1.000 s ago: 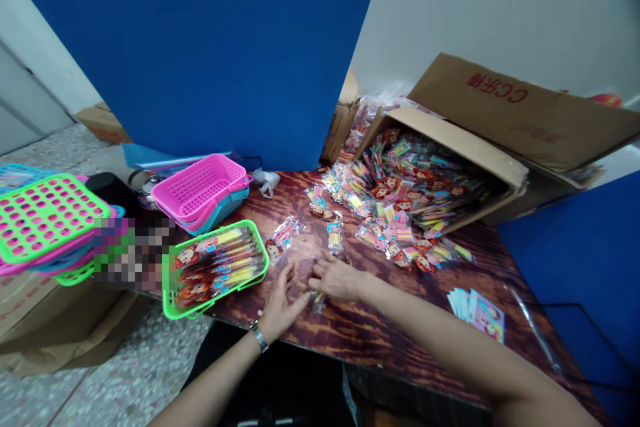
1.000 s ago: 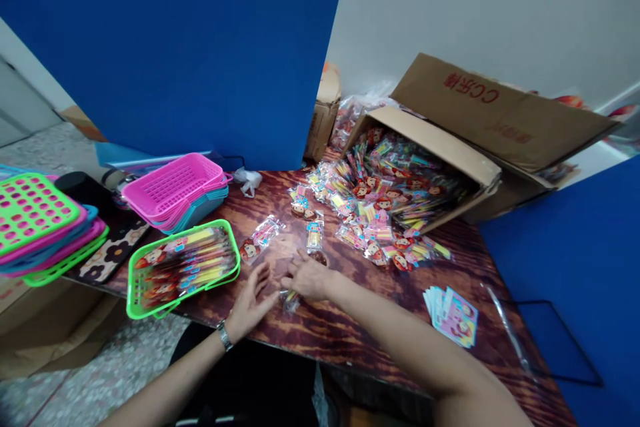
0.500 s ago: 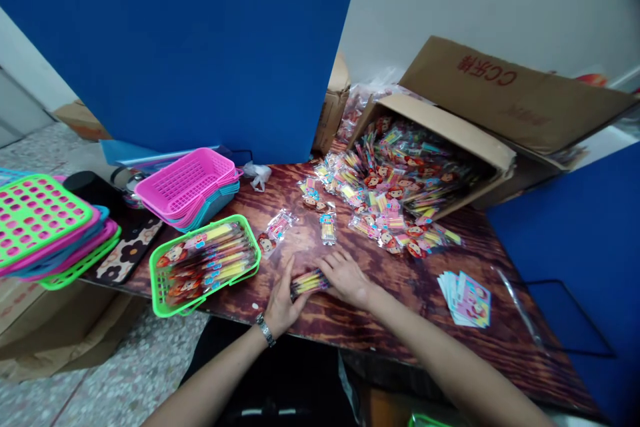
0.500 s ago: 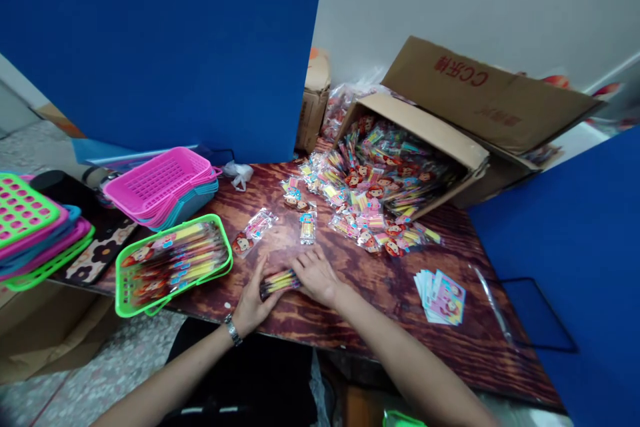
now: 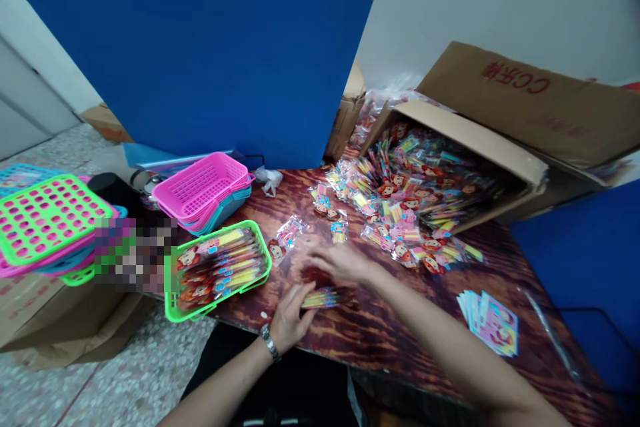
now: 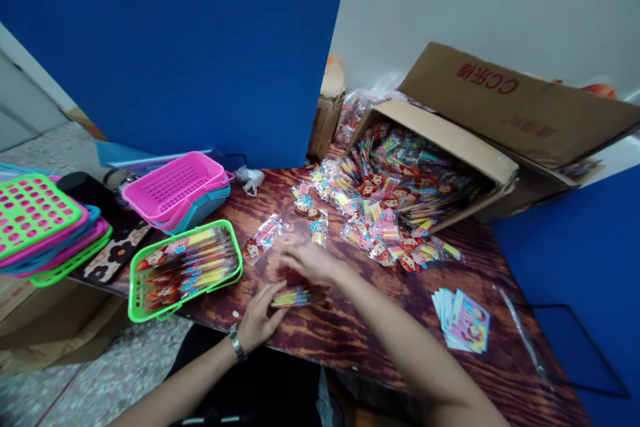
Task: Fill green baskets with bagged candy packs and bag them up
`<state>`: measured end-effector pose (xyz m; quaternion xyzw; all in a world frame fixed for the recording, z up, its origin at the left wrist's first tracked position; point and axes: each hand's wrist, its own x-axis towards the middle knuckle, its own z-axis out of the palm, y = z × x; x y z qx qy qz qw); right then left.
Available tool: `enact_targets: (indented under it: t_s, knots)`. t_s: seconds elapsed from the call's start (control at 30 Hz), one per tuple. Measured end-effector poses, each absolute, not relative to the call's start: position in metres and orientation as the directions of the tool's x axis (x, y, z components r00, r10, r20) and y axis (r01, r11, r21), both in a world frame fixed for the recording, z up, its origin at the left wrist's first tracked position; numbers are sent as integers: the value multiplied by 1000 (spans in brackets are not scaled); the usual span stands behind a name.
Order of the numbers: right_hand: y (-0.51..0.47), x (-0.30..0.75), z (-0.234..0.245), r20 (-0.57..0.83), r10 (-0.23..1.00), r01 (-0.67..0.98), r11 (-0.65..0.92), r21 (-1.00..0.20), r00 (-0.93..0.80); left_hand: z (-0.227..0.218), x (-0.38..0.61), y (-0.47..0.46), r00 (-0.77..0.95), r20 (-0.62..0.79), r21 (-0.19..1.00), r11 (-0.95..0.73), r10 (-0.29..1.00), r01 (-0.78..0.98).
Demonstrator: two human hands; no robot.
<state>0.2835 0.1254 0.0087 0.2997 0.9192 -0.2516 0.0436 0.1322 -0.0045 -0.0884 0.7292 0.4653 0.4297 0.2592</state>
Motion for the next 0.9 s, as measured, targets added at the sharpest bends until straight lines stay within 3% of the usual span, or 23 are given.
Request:
enact_targets:
  t_s: [0.07, 0.17, 0.27, 0.37, 0.4, 0.47, 0.53, 0.6, 0.63, 0.73, 0.9]
  knots:
    - [152, 254, -1, -138, 594, 606, 742, -285, -792, -87, 132, -5, 201, 395, 770, -443, 896, 459]
    - [174, 217, -20, -142, 495, 511, 852, -116, -857, -85, 132, -5, 211, 403, 765, -454, 890, 456]
    - [178, 212, -28, -156, 407, 417, 909, -31, -900, -86, 132, -5, 213, 403, 767, -455, 890, 453]
    - [173, 234, -23, -166, 318, 328, 944, -34, -933, -86, 132, -4, 231, 419, 761, -479, 878, 438]
    - [171, 242, -21, -171, 338, 351, 935, -52, -925, -86, 132, -4, 238, 429, 759, -491, 871, 428]
    - [167, 253, -18, -189, 559, 582, 807, -98, -807, -85, 132, -3, 247, 441, 760, -505, 863, 409]
    - [165, 253, -19, -229, 814, 845, 521, -118, -534, -83, 132, -3, 255, 443, 764, -510, 860, 394]
    - [162, 242, -23, -263, 913, 950, 294, -108, -313, -83, 132, -3, 269, 442, 765, -516, 856, 385]
    - [160, 234, -25, -276, 920, 960, 258, -105, -278, -83, 132, -2, 277, 442, 764, -520, 853, 382]
    - [157, 216, -28, -318, 890, 945, 299, -134, -327, -84, 131, -2, 289, 436, 763, -520, 853, 384]
    - [171, 258, -3, -364, 733, 816, 547, -187, -575, -84, 131, -1, 296, 419, 776, -508, 858, 373]
